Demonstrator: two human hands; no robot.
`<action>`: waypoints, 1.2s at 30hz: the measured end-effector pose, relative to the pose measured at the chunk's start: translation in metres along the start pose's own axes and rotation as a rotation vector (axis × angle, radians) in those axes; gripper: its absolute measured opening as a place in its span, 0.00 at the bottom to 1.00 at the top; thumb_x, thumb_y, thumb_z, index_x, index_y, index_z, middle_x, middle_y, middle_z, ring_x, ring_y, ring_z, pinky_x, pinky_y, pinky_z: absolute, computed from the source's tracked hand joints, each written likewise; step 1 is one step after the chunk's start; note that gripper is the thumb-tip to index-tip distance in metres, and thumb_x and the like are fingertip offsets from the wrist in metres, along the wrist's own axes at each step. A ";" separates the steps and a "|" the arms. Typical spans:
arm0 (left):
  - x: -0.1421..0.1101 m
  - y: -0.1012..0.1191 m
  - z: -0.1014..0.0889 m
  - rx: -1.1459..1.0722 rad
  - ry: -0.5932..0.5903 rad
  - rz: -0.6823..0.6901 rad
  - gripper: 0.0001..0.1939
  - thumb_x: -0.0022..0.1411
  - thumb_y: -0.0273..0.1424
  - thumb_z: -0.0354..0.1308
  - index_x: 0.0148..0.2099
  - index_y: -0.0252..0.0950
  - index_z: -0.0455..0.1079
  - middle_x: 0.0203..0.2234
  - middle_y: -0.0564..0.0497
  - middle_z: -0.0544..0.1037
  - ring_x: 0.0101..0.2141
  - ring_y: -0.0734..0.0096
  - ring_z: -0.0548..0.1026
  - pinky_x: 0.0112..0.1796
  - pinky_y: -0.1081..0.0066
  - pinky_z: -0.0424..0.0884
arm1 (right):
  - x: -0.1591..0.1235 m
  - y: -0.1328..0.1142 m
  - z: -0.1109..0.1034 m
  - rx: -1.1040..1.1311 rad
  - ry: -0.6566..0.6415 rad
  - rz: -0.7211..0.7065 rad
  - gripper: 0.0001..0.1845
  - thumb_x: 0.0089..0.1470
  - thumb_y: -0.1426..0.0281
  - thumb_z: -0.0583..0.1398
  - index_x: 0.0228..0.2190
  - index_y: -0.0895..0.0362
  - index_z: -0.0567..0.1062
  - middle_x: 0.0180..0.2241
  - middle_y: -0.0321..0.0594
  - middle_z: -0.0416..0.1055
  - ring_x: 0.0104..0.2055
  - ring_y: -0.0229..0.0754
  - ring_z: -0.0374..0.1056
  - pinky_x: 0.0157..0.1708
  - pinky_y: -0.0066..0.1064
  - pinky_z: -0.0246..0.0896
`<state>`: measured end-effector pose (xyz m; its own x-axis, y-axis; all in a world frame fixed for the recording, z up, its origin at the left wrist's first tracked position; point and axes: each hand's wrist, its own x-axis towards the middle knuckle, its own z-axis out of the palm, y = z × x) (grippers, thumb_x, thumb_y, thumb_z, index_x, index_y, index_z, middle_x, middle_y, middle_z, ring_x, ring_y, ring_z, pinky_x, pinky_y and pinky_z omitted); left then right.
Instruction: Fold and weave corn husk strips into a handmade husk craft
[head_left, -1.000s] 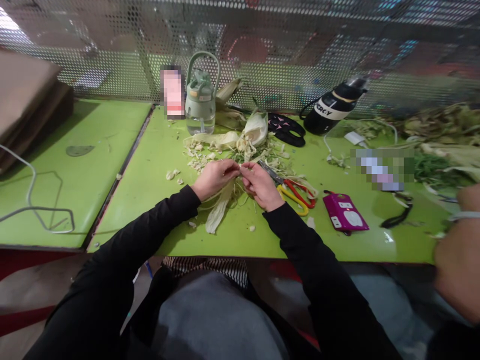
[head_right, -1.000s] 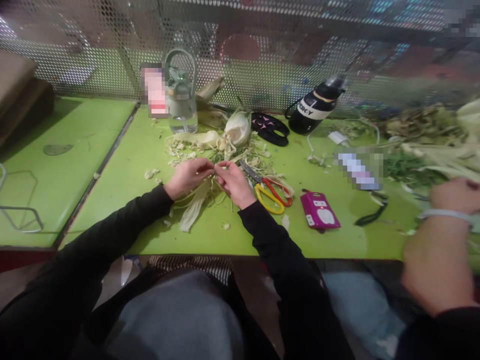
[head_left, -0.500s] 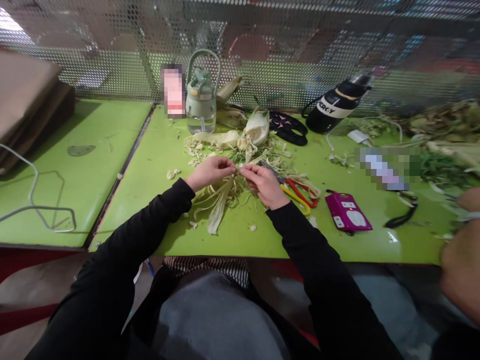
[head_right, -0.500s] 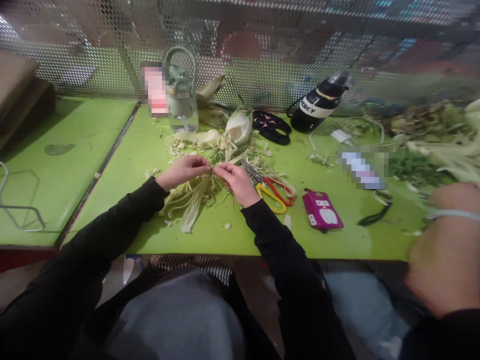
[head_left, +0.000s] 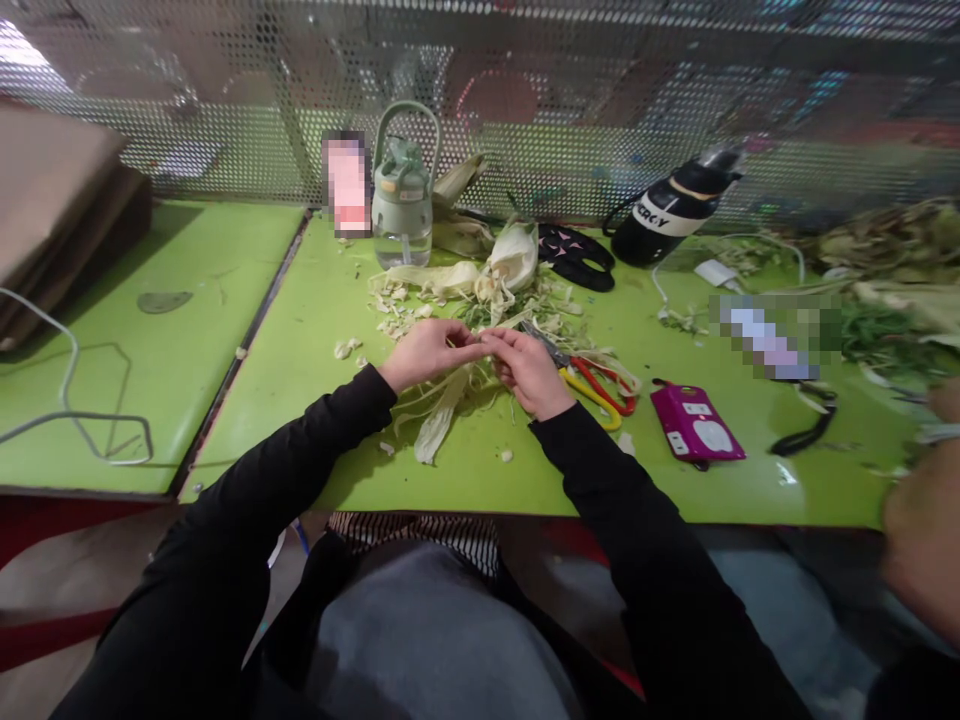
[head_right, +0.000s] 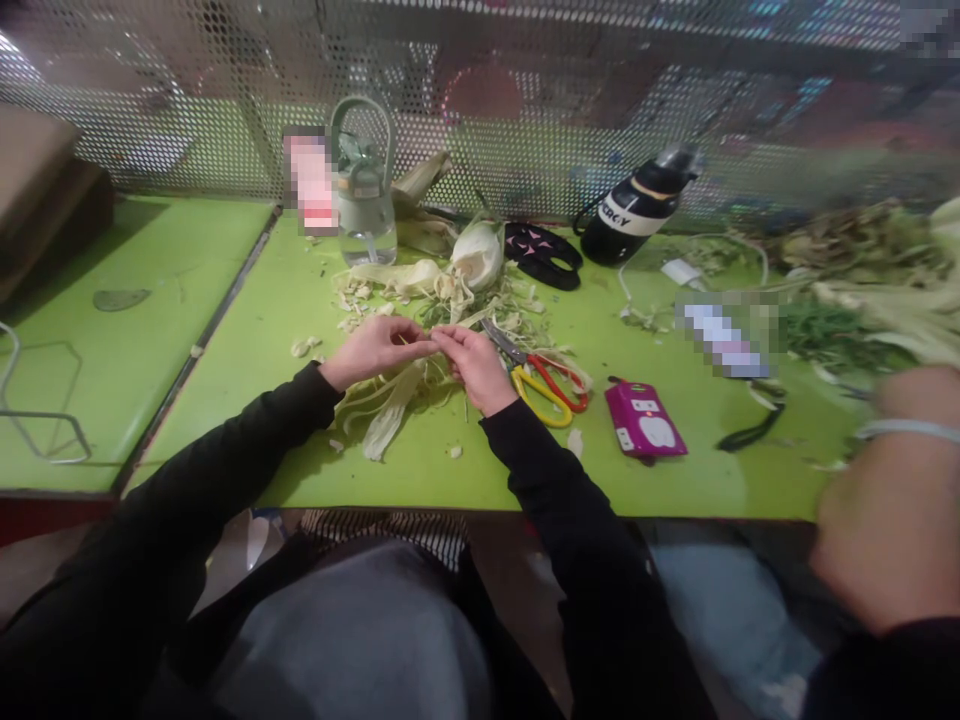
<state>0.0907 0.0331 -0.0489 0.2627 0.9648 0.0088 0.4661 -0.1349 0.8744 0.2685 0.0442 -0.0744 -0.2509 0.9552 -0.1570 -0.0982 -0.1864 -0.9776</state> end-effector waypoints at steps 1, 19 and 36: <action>0.001 -0.001 0.001 0.008 0.003 -0.010 0.12 0.62 0.37 0.62 0.33 0.32 0.73 0.26 0.51 0.76 0.25 0.77 0.68 0.29 0.74 0.62 | 0.000 0.002 0.000 -0.025 0.007 -0.024 0.20 0.40 0.57 0.72 0.30 0.57 0.75 0.16 0.23 0.54 0.17 0.27 0.41 0.17 0.25 0.30; 0.019 -0.032 -0.019 0.411 0.369 0.068 0.09 0.63 0.24 0.51 0.29 0.35 0.65 0.28 0.49 0.72 0.28 0.71 0.65 0.33 0.70 0.60 | -0.005 -0.017 -0.020 -0.754 -0.105 -0.441 0.10 0.57 0.62 0.62 0.29 0.56 0.75 0.28 0.35 0.71 0.29 0.37 0.61 0.32 0.31 0.55; 0.004 0.006 -0.002 -1.041 -0.247 -0.103 0.07 0.64 0.23 0.50 0.32 0.35 0.62 0.23 0.56 0.69 0.18 0.84 0.64 0.18 0.81 0.55 | -0.013 -0.015 0.004 0.167 -0.137 -0.169 0.24 0.53 0.54 0.68 0.27 0.53 0.61 0.21 0.25 0.47 0.18 0.28 0.42 0.17 0.21 0.40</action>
<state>0.0930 0.0367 -0.0424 0.4815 0.8724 -0.0848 -0.4222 0.3157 0.8498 0.2695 0.0341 -0.0573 -0.3444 0.9380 0.0381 -0.3047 -0.0732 -0.9496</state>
